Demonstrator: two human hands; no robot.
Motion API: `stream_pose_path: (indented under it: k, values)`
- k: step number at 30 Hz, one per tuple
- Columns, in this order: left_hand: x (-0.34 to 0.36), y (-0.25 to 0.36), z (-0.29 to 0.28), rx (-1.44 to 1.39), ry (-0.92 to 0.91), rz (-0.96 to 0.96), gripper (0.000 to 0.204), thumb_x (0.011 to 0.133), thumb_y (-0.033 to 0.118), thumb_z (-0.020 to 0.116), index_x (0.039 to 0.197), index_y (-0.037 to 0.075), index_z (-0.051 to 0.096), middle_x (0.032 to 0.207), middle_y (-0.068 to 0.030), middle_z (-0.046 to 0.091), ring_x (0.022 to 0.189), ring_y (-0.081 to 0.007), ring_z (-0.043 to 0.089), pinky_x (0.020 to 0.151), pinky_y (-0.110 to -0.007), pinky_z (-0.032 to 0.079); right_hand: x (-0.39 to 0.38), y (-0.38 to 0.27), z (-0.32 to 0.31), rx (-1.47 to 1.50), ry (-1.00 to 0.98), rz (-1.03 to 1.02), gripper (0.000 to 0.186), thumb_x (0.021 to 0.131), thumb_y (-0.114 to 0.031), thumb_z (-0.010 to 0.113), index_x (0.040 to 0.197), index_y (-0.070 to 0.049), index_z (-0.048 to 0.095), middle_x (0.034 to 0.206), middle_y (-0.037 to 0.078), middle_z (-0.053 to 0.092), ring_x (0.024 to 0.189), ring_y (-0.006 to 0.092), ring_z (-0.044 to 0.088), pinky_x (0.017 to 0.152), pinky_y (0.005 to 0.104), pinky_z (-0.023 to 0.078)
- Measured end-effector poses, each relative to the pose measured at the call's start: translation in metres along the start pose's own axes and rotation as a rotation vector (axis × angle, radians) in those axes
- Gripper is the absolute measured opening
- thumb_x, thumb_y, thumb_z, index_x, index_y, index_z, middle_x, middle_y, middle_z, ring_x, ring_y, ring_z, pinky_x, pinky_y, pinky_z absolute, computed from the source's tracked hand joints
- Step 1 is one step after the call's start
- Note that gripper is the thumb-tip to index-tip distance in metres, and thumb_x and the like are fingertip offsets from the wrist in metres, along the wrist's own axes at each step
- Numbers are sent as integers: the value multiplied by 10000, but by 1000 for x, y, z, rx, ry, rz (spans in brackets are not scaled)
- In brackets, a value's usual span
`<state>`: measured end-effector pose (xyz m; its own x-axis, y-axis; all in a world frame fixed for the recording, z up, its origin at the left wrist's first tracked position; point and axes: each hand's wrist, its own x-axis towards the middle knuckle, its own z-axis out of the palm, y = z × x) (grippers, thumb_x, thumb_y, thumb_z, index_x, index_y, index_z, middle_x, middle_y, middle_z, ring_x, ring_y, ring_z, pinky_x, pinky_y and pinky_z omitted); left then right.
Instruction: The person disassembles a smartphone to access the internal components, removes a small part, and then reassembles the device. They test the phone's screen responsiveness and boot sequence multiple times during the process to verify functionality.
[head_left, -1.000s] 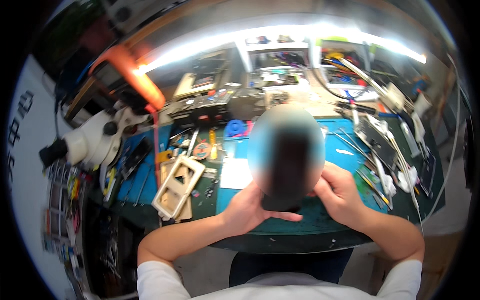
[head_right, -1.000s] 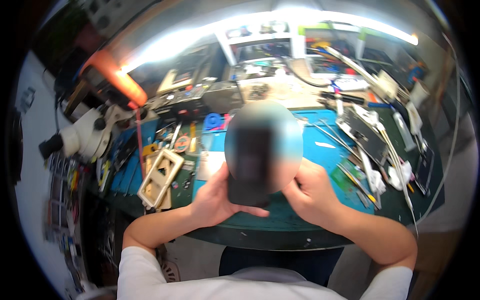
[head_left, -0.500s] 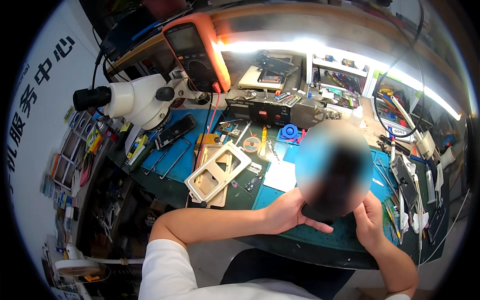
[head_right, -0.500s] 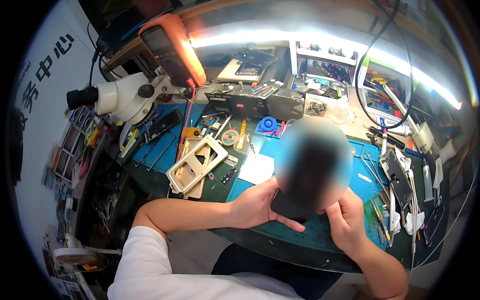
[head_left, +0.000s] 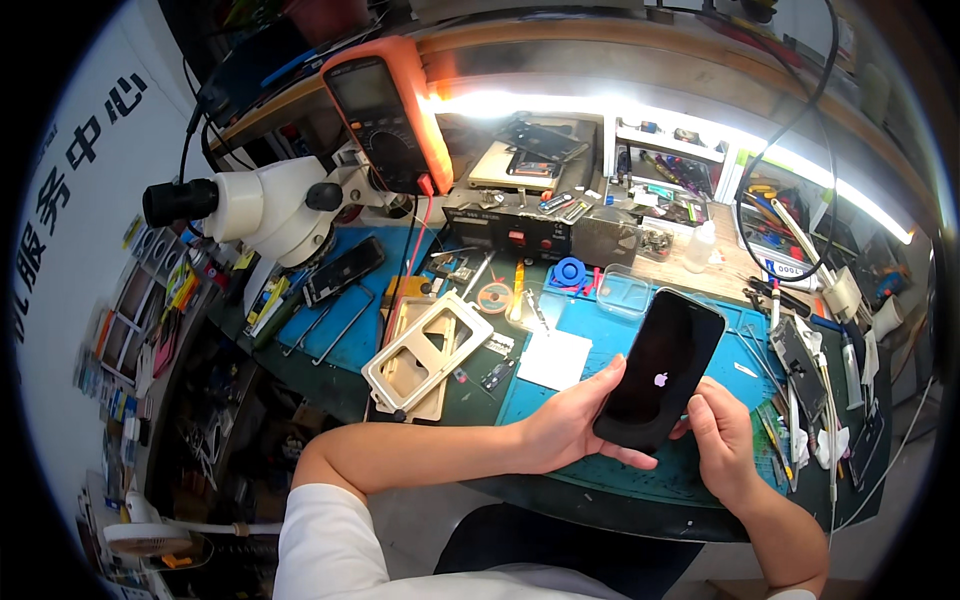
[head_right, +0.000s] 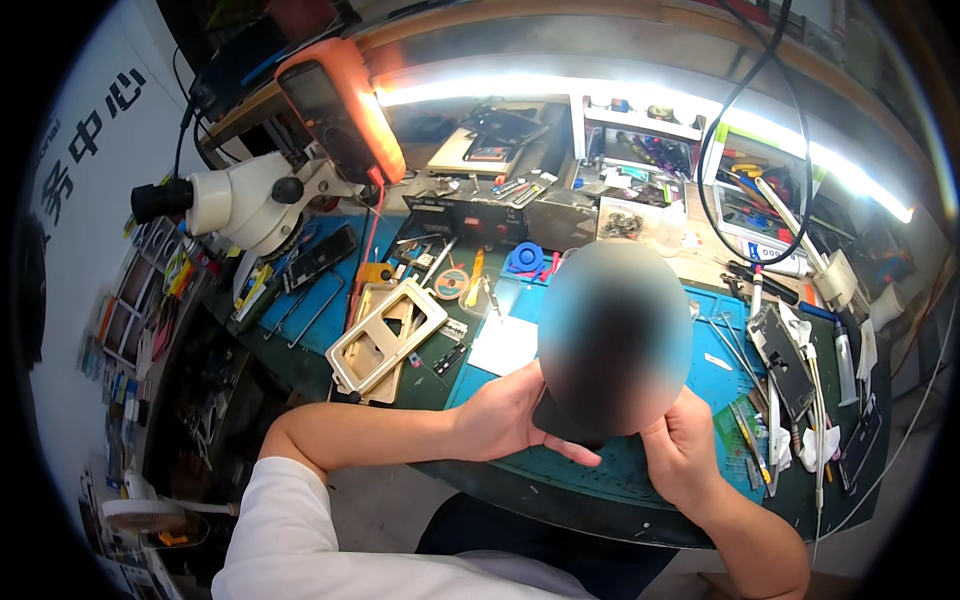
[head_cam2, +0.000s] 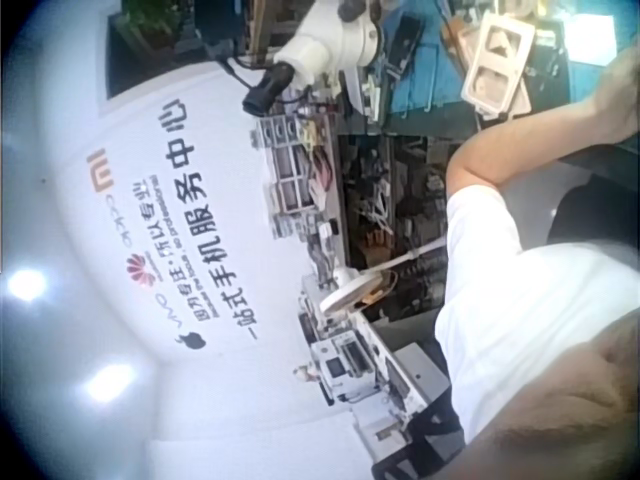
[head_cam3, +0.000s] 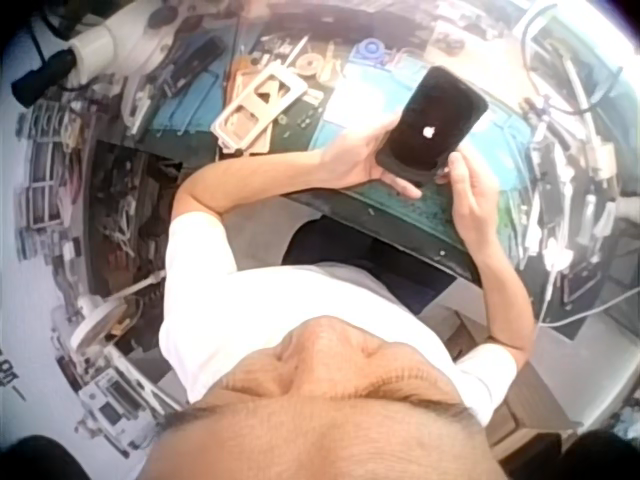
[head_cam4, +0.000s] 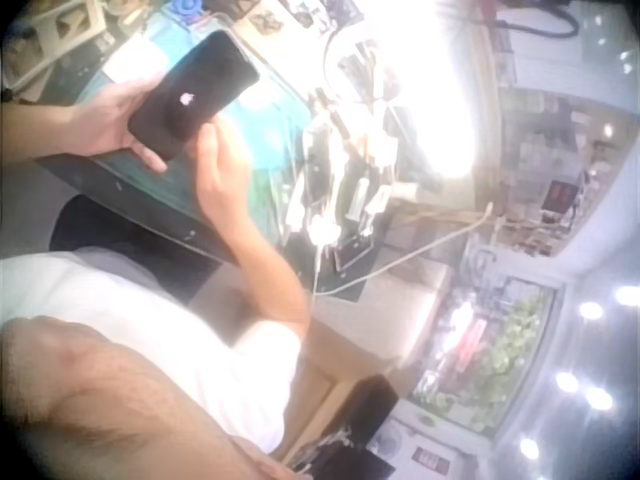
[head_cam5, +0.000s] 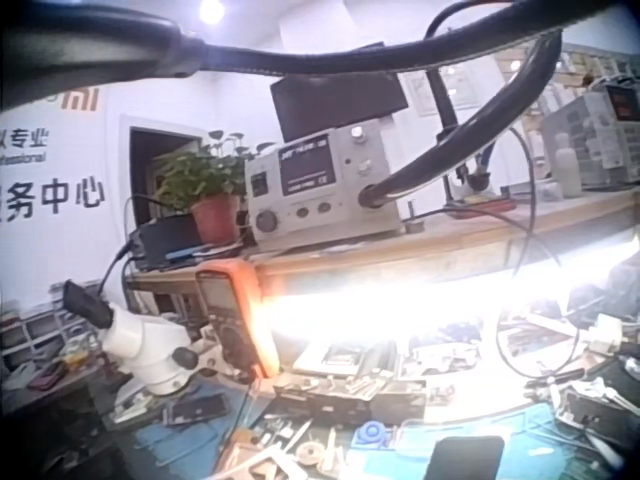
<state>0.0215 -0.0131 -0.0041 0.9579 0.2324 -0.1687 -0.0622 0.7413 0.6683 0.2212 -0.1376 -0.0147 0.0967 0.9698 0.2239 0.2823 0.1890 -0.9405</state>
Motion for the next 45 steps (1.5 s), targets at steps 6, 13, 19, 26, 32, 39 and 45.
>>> stream_pose_path:
  k: [6, 13, 19, 26, 32, 39, 45]
  values:
    - [0, -1, -2, -3, -10, -3, 564, 1109, 473, 181, 1545, 130, 284, 1451, -112, 477, 1280, -252, 567, 988, -519, 581, -1, 4, -3, -62, 2, -13, 334, 1082, -177, 425, 1119, 62, 655, 1075, 102, 627, 838, 149, 625, 705, 272, 528]
    - [-1, -2, -5, -16, -26, 11, 558, 1112, 456, 188, 1532, 107, 303, 1437, -121, 490, 1277, -255, 569, 986, -525, 580, -1, 1, 0, -33, -2, -4, 321, 1083, -174, 430, 1087, 56, 653, 1041, 97, 622, 829, 143, 613, 702, 269, 520]
    - [-2, -1, 0, -12, 56, -11, 530, 1111, 441, 221, 1549, 150, 294, 1492, -106, 446, 1331, -303, 519, 1019, -634, 507, 1, -3, -1, -63, 7, -11, 286, 1075, -142, 428, 994, 36, 637, 953, 86, 612, 808, 148, 603, 709, 271, 499]
    - [-1, -2, -4, 18, 25, -11, 591, 1097, 487, 180, 1570, 143, 262, 1517, -131, 441, 1386, -337, 470, 1036, -607, 509, 2, -12, 0, -92, 24, 36, 214, 1049, -112, 484, 991, 16, 646, 904, 91, 629, 809, 179, 611, 738, 309, 503]
    - [1, -2, -1, 24, 25, 0, 531, 1112, 438, 184, 1550, 150, 270, 1449, -110, 494, 1311, -295, 545, 1017, -602, 531, 1, -14, -3, -91, 27, 17, 247, 1047, -163, 498, 1070, 22, 659, 897, 102, 681, 849, 222, 649, 776, 341, 506]
    - [1, -2, -3, 20, 11, 14, 525, 1111, 439, 185, 1546, 159, 274, 1429, -112, 514, 1281, -297, 571, 1002, -604, 539, 0, -17, -2, -78, 22, 40, 286, 1051, -165, 488, 1168, 32, 660, 914, 107, 702, 865, 214, 659, 788, 334, 510]
    - [0, -1, -3, 61, 9, 38, 533, 1109, 450, 177, 1553, 170, 265, 1456, -100, 491, 1301, -276, 557, 1014, -602, 534, 2, -15, 3, -120, 141, -83, 367, 1001, -116, 561, 1349, 0, 565, 1152, 149, 638, 973, 236, 629, 813, 355, 501]
